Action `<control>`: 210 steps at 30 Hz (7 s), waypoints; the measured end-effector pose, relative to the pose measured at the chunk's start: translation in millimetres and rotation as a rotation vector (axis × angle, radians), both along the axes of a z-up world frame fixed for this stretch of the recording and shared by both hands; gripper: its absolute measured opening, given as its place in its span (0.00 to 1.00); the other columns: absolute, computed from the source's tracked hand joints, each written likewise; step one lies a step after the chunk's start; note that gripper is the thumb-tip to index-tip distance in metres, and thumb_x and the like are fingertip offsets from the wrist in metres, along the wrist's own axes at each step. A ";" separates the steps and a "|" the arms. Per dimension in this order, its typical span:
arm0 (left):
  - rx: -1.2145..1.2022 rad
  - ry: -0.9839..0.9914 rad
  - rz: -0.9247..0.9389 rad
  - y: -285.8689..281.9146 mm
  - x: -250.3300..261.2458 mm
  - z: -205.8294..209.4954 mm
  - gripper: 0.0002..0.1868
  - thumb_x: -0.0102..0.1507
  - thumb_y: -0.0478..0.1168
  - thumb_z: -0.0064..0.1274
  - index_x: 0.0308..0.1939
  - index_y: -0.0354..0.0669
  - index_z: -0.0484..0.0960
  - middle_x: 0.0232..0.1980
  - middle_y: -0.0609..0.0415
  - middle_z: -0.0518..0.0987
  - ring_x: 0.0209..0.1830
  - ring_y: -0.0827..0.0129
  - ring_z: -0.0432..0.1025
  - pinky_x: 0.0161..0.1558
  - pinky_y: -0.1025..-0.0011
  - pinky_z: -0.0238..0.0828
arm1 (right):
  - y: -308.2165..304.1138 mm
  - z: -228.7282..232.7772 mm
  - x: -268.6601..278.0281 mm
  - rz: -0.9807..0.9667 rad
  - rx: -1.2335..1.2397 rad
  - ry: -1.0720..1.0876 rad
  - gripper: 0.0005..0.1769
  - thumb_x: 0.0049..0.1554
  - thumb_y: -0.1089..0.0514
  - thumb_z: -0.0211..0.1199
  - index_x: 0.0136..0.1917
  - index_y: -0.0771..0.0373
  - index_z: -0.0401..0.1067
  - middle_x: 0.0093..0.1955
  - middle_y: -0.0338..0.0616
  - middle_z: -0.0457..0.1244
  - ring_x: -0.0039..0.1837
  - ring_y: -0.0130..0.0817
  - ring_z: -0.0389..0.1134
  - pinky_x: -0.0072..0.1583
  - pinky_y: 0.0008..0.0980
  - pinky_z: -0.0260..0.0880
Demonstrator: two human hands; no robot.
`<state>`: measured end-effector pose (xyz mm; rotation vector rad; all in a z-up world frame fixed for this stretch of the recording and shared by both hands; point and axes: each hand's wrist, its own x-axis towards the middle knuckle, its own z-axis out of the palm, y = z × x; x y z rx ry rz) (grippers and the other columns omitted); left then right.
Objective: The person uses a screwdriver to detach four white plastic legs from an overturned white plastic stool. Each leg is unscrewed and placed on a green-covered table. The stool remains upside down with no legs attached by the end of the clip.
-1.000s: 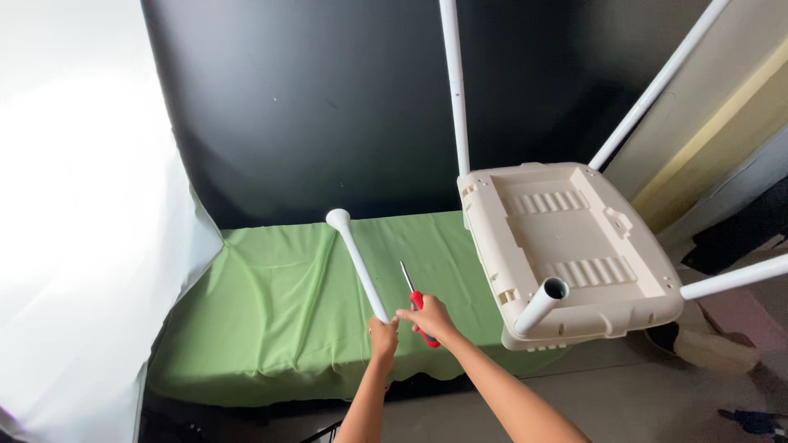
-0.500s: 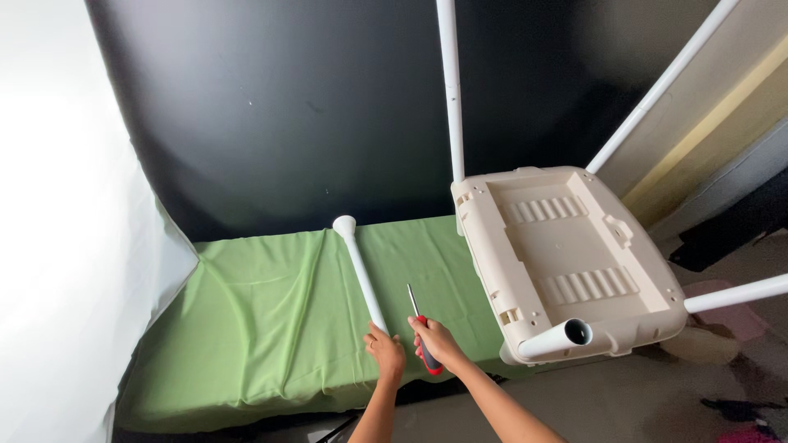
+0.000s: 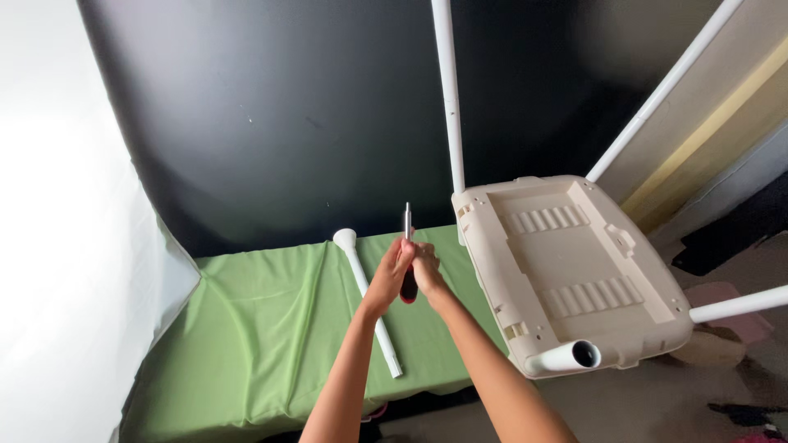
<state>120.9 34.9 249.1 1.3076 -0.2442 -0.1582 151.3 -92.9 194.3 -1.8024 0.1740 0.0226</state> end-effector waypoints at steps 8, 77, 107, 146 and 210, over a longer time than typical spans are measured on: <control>0.197 -0.105 -0.120 13.7 103.1 120.2 0.25 0.68 0.45 0.53 0.66 0.37 0.73 0.40 0.48 0.77 0.26 0.72 0.74 0.30 0.70 0.72 | -41.3 161.2 102.4 -0.216 -0.169 -0.266 0.37 0.68 0.35 0.46 0.42 0.66 0.82 0.47 0.46 0.75 0.58 0.33 0.73 0.69 0.36 0.63; 0.633 -0.387 0.083 -25.7 230.1 163.5 0.24 0.66 0.38 0.49 0.68 0.44 0.76 0.35 0.40 0.83 0.34 0.54 0.79 0.41 0.62 0.74 | -86.9 224.8 269.1 0.230 -0.219 -0.358 0.25 0.66 0.37 0.46 0.61 0.59 0.65 0.40 0.37 0.65 0.46 0.30 0.73 0.53 0.39 0.74; 1.126 -0.472 0.107 -41.3 211.9 172.9 0.27 0.69 0.33 0.40 0.74 0.46 0.66 0.50 0.38 0.81 0.40 0.47 0.81 0.39 0.55 0.81 | -67.0 236.9 251.6 0.142 -0.251 -0.365 0.23 0.64 0.39 0.42 0.64 0.53 0.60 0.34 0.34 0.63 0.40 0.29 0.72 0.46 0.31 0.76; 1.743 -0.123 0.249 127.9 52.0 -248.5 0.34 0.64 0.35 0.49 0.73 0.68 0.64 0.59 0.57 0.75 0.58 0.65 0.71 0.49 0.62 0.72 | -71.1 192.3 286.2 0.213 0.237 -0.610 0.40 0.66 0.22 0.34 0.55 0.60 0.65 0.44 0.40 0.59 0.34 0.24 0.62 0.37 0.24 0.64; 0.097 -0.215 0.184 -23.5 248.2 240.3 0.25 0.65 0.51 0.60 0.19 0.45 0.69 0.13 0.59 0.67 0.10 0.76 0.65 0.14 0.75 0.61 | -75.0 176.7 253.2 -0.055 -0.121 -0.497 0.21 0.51 0.60 0.71 0.54 0.57 0.65 0.45 0.38 0.65 0.49 0.26 0.69 0.53 0.29 0.72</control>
